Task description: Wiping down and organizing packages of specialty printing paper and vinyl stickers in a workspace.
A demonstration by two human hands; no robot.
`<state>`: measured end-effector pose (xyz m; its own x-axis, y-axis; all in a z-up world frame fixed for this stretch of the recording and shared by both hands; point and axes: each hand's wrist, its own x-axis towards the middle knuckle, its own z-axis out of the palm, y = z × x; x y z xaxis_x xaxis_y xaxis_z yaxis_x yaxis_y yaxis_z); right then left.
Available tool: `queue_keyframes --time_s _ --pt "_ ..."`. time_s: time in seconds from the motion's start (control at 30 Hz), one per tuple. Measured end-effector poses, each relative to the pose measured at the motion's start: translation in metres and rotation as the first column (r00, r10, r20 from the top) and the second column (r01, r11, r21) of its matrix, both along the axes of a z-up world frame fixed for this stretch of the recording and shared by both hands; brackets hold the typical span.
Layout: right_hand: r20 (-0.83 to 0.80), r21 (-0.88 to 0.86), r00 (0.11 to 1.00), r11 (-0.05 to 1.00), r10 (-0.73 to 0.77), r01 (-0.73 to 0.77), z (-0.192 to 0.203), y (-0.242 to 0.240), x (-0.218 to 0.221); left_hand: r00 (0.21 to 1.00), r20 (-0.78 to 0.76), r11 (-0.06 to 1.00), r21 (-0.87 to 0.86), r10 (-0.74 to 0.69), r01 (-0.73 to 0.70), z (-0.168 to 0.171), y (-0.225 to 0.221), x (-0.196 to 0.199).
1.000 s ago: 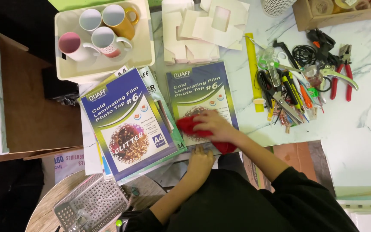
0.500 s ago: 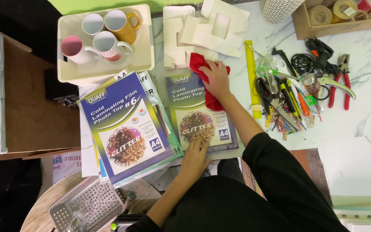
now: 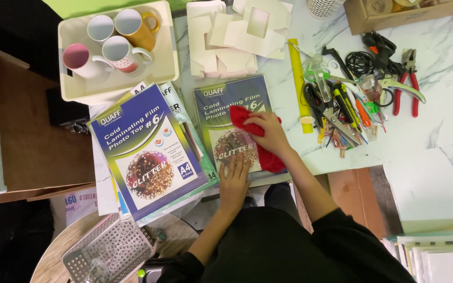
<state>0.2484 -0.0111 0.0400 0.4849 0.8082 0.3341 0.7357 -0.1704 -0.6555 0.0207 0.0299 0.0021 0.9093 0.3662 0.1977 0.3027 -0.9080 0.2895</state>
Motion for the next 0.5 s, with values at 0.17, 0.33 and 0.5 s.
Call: queue_keyframes --time_s 0.17,0.33,0.5 --pt "-0.267 0.137 0.963 0.991 0.041 -0.004 0.041 -0.045 -0.007 0.996 0.069 0.995 -0.084 -0.057 0.062 0.021 0.012 0.002" --pt "-0.683 0.282 0.728 0.901 -0.052 0.329 0.074 -0.087 0.005 0.985 0.166 0.977 -0.196 -0.051 0.084 0.029 0.018 0.006" --pt "-0.759 0.455 0.651 0.736 0.026 0.502 0.083 -0.111 0.011 0.940 0.332 0.858 -0.503 0.081 0.103 0.068 0.017 0.023"
